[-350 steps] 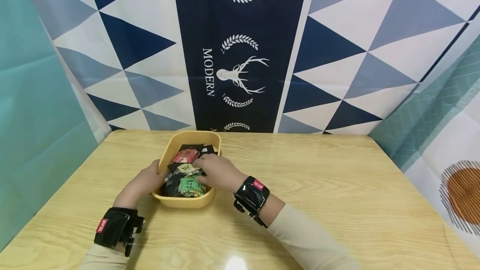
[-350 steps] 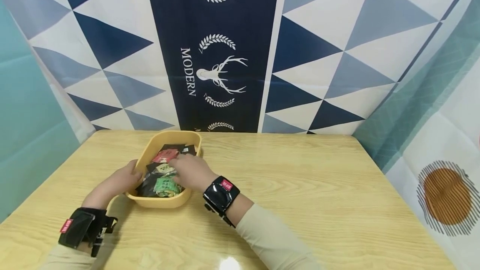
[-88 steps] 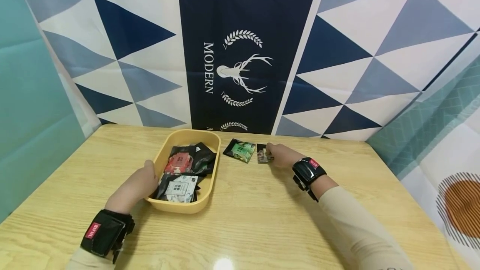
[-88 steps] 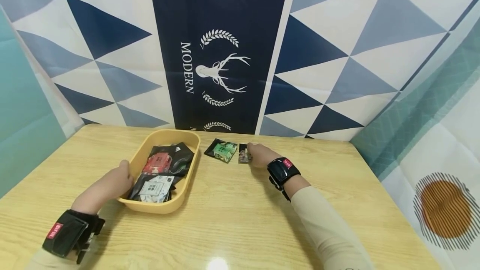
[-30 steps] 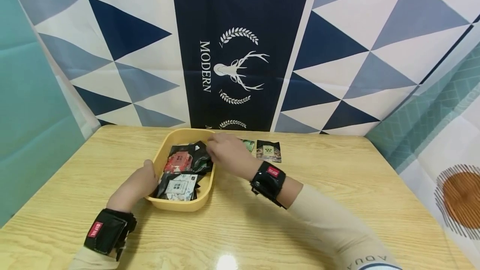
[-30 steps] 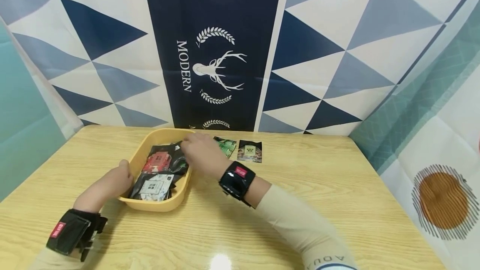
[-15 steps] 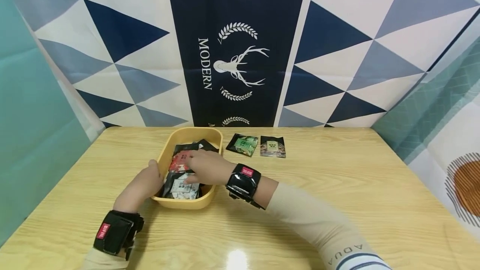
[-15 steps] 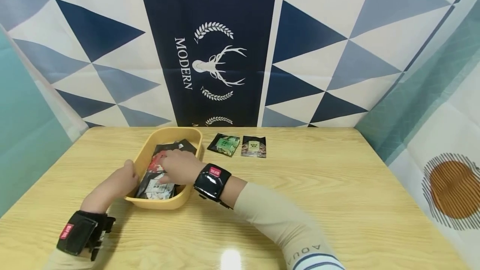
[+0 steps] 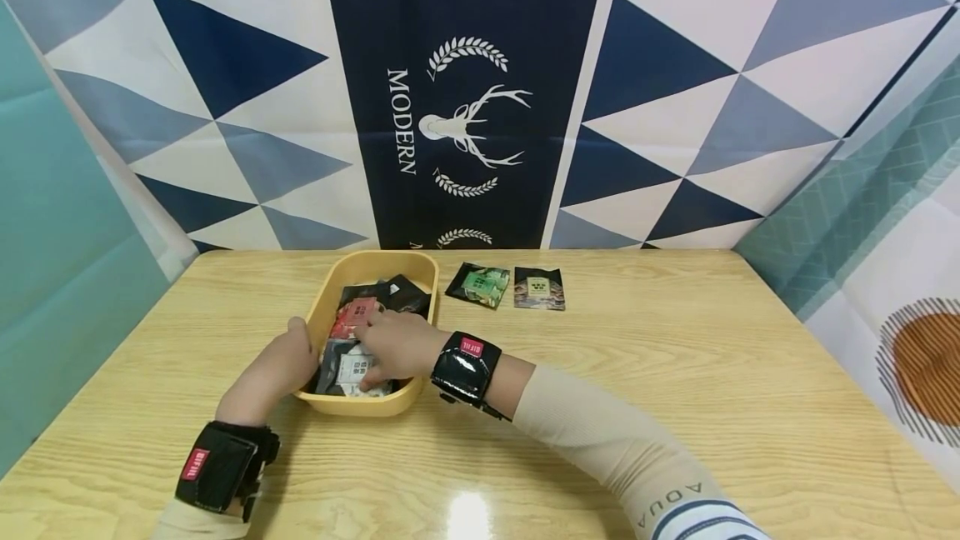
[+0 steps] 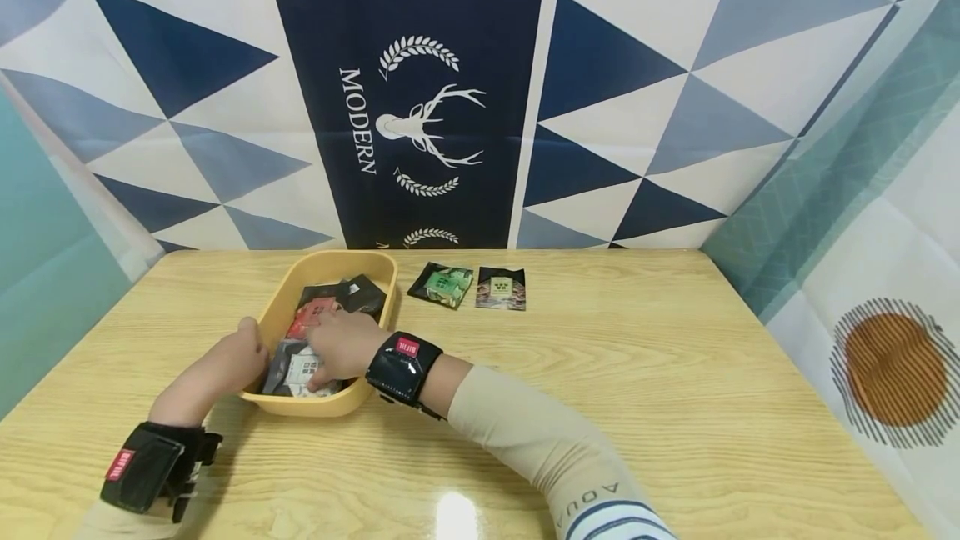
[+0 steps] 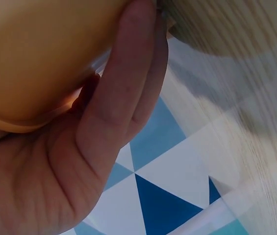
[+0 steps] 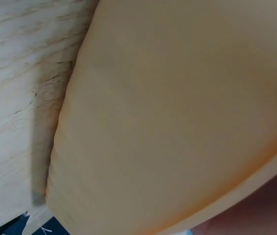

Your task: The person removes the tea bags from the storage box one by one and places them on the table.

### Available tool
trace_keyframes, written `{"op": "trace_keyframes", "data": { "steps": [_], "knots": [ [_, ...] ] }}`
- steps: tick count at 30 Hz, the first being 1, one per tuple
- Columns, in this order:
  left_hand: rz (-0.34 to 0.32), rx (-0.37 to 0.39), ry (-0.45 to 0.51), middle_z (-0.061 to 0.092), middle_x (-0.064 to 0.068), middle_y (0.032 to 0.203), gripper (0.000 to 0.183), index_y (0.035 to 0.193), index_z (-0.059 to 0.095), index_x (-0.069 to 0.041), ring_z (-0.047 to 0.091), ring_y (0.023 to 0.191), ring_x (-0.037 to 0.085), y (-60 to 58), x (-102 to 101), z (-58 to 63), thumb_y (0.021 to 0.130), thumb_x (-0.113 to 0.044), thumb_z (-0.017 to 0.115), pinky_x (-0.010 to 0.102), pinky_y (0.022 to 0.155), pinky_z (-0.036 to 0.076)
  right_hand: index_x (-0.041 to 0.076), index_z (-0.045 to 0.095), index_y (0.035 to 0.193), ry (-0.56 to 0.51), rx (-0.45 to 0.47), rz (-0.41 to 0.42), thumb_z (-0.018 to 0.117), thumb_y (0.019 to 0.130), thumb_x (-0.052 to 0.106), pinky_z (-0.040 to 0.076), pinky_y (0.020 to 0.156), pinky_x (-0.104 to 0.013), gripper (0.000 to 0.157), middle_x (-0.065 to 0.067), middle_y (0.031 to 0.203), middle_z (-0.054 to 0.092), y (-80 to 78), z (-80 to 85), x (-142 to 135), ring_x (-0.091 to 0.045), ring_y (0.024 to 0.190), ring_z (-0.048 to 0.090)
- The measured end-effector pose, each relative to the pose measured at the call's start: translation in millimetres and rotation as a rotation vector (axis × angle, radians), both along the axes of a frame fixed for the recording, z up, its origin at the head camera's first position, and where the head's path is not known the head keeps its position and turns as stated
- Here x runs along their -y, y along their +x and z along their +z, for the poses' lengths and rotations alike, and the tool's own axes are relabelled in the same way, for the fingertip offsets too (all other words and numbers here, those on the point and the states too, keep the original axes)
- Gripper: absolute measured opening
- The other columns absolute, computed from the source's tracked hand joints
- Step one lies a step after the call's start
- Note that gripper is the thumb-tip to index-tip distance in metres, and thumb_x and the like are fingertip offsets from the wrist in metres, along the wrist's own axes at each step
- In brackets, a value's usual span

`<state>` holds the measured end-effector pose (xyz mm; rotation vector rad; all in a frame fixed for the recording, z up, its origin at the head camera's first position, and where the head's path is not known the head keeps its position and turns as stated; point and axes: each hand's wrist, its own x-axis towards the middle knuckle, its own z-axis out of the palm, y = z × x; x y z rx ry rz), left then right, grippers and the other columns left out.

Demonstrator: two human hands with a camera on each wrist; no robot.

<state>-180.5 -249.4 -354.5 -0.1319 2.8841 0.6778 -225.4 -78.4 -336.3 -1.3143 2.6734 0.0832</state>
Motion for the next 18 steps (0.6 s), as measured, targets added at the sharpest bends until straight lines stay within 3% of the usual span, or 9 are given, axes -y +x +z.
{"op": "trace_keyframes", "data": {
  "steps": [6, 9, 13, 18],
  "knots": [
    [0.015, 0.021, 0.025, 0.051, 0.02, 0.079, 0.031, 0.116, 0.025, 0.017, 0.056, 0.067, 0.022, 0.9, -1.0, 1.7, 0.097, -0.007, 0.029, 0.034, 0.057, 0.046, 0.016, 0.04, 0.139, -0.058, 0.067, -0.004, 0.071, 0.074, 0.051, 0.046, 0.091, -0.028, 0.08, -0.004, 0.132, 0.047, -0.4, -3.3, -4.1, -0.012, 0.114, 0.051],
    [0.009, 0.021, 0.028, 0.051, 0.021, 0.078, 0.031, 0.115, 0.025, 0.018, 0.056, 0.066, 0.023, 1.1, -0.9, 2.4, 0.096, -0.007, 0.03, 0.034, 0.056, 0.045, 0.016, 0.038, 0.136, -0.126, 0.163, 0.001, 0.074, 0.077, 0.037, 0.048, 0.084, -0.024, 0.072, -0.002, 0.129, 0.05, -0.8, -4.9, -6.5, -0.009, 0.104, 0.055],
    [-0.008, 0.017, 0.022, 0.053, 0.023, 0.08, 0.031, 0.114, 0.025, 0.019, 0.056, 0.066, 0.023, 0.6, -0.5, 3.3, 0.095, -0.006, 0.031, 0.034, 0.057, 0.045, 0.019, 0.039, 0.127, -0.195, 0.275, 0.004, 0.074, 0.079, 0.019, 0.046, 0.073, -0.02, 0.059, 0.005, 0.111, 0.059, -1.3, -1.6, -10.2, -0.004, 0.087, 0.056],
    [-0.013, 0.017, 0.022, 0.054, 0.024, 0.08, 0.028, 0.111, 0.027, 0.018, 0.056, 0.067, 0.024, -0.2, 0.8, 4.8, 0.093, -0.004, 0.031, 0.034, 0.057, 0.044, 0.02, 0.043, 0.119, -0.217, 0.292, 0.007, 0.068, 0.084, 0.015, 0.043, 0.062, -0.02, 0.043, 0.005, 0.089, 0.06, -1.2, 7.9, -16.3, -0.007, 0.074, 0.054]
  ]
}}
